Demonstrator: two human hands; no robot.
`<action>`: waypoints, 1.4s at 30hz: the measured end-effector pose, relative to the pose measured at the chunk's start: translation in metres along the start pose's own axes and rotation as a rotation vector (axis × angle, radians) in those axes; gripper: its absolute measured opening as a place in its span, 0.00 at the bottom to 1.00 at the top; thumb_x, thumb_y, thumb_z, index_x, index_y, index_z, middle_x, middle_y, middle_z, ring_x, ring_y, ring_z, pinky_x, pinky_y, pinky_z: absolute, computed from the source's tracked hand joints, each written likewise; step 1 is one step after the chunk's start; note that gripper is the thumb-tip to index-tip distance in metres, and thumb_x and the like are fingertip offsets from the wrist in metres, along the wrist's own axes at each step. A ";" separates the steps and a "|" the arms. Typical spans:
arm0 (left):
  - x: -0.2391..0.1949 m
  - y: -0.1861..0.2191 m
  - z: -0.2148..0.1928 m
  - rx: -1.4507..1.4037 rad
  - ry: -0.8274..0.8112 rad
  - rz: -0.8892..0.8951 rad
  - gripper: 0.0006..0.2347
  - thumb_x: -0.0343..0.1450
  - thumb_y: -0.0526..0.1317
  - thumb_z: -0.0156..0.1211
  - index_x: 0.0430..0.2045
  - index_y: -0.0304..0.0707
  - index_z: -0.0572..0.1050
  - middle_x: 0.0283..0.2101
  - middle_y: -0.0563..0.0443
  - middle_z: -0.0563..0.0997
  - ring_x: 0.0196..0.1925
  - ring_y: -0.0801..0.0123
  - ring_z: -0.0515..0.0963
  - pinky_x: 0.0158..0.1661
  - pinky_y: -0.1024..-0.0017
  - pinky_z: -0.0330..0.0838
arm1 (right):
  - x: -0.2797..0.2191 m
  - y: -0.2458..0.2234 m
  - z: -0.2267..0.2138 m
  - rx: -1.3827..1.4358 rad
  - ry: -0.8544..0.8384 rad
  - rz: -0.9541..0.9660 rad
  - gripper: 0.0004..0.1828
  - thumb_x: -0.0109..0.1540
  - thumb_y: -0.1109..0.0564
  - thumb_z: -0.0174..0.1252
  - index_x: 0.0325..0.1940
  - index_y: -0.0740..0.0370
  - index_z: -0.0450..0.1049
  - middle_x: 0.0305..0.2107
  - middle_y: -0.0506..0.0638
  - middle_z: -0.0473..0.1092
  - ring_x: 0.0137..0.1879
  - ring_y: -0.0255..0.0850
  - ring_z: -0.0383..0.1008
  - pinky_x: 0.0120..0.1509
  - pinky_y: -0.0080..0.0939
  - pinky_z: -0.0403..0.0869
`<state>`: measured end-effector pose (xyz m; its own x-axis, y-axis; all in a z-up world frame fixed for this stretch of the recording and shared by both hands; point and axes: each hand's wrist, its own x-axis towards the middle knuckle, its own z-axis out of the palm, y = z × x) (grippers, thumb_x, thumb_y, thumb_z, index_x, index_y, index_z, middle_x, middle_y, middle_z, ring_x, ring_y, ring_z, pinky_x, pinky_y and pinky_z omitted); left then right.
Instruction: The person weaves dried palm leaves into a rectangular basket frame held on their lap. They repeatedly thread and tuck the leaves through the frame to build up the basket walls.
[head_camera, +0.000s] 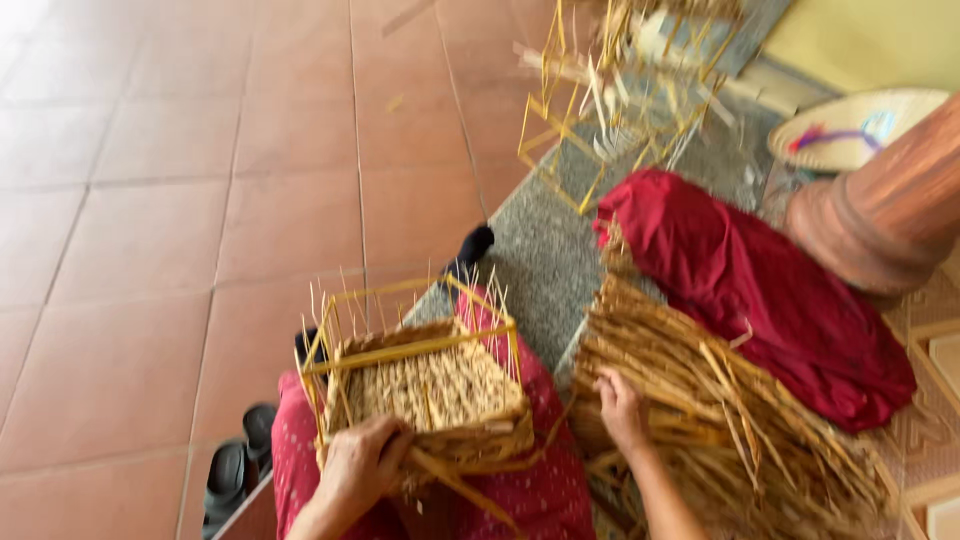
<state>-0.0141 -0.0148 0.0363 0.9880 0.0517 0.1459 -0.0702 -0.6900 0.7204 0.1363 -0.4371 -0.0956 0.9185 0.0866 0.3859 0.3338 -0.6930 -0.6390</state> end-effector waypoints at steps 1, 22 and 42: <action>0.001 0.002 0.000 -0.016 0.017 0.019 0.04 0.66 0.38 0.65 0.27 0.39 0.79 0.28 0.46 0.84 0.32 0.50 0.85 0.33 0.60 0.77 | 0.007 -0.017 -0.003 0.039 -0.007 0.086 0.11 0.65 0.59 0.54 0.51 0.60 0.77 0.31 0.53 0.79 0.39 0.46 0.81 0.44 0.44 0.77; -0.030 -0.048 0.052 0.123 0.141 0.132 0.07 0.68 0.35 0.61 0.37 0.42 0.74 0.42 0.50 0.78 0.36 0.59 0.85 0.32 0.64 0.81 | -0.004 -0.298 0.026 0.314 -0.370 -0.408 0.07 0.63 0.58 0.65 0.37 0.64 0.75 0.36 0.55 0.73 0.44 0.48 0.73 0.45 0.48 0.75; -0.040 -0.062 0.056 0.142 0.322 0.313 0.05 0.65 0.37 0.64 0.32 0.43 0.80 0.53 0.45 0.81 0.48 0.57 0.85 0.45 0.64 0.80 | -0.002 -0.297 0.038 0.101 -0.463 -0.418 0.12 0.60 0.50 0.70 0.31 0.58 0.76 0.31 0.48 0.71 0.47 0.46 0.67 0.55 0.55 0.62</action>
<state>-0.0418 -0.0151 -0.0523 0.8277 0.0315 0.5603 -0.3159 -0.7990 0.5116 0.0432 -0.2043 0.0684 0.6950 0.6520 0.3032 0.6821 -0.4644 -0.5649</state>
